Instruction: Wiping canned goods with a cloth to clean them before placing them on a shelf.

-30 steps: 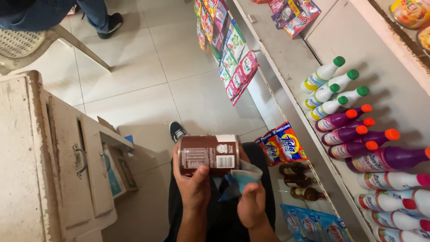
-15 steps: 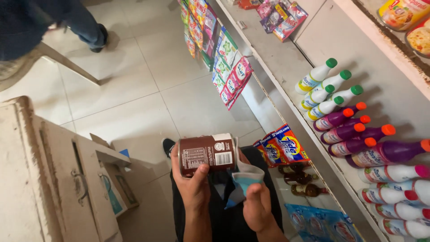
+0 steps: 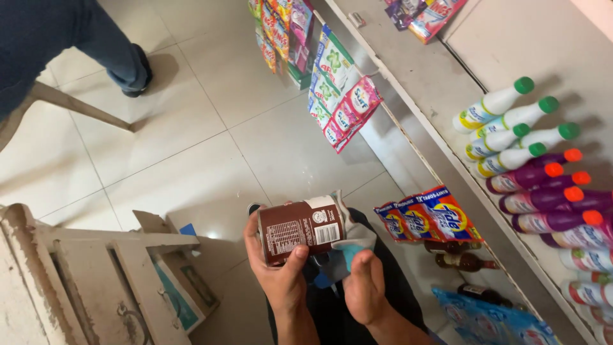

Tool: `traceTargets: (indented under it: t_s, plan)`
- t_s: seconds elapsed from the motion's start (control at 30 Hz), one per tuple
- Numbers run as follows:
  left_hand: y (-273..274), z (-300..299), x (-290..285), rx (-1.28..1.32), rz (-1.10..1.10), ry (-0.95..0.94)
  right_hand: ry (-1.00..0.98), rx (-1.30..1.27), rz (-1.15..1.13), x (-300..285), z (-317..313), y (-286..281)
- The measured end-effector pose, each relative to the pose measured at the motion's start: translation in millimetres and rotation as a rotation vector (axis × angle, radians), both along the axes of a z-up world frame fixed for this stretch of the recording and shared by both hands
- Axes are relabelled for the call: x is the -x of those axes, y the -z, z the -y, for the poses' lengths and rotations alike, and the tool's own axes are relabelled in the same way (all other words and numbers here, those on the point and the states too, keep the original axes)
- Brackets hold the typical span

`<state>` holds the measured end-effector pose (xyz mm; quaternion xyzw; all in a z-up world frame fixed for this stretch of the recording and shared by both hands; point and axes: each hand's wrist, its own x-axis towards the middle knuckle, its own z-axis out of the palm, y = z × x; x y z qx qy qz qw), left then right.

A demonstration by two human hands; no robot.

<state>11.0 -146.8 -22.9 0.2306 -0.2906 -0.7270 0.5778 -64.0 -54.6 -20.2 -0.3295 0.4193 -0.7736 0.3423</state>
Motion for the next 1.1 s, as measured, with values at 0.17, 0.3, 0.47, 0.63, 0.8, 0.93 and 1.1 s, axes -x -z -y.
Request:
traceTargets:
  t_s: [0.17, 0.3, 0.47, 0.63, 0.8, 0.93, 1.1]
  plan:
    - [-4, -15, 0, -0.006, 0.033, 0.011, 0.129, 0.036, 0.093, -8, -21, 21]
    - [0, -31, -1, 0.018, 0.029, 0.003, 0.496, -0.14, 0.109, -10, -61, 88]
    - [7, -63, -6, -0.012, 0.082, -0.074, 0.692, -0.323, -0.085, -38, -133, 175]
    - [2, -81, -14, 0.046, 0.116, -0.068, 0.168, -0.153, -0.084, -21, -97, 30]
    - [-7, -102, -14, 0.036, 0.079, -0.069, 0.049, -0.071, -0.094, -13, -113, 51]
    - [-1, -102, -9, -0.031, 0.186, -0.186, 0.187, -0.117, -0.32, -14, -116, 58]
    - [2, -106, 5, -0.072, 0.104, -0.122, 0.004, -0.11, -0.341, 6, -91, -19]
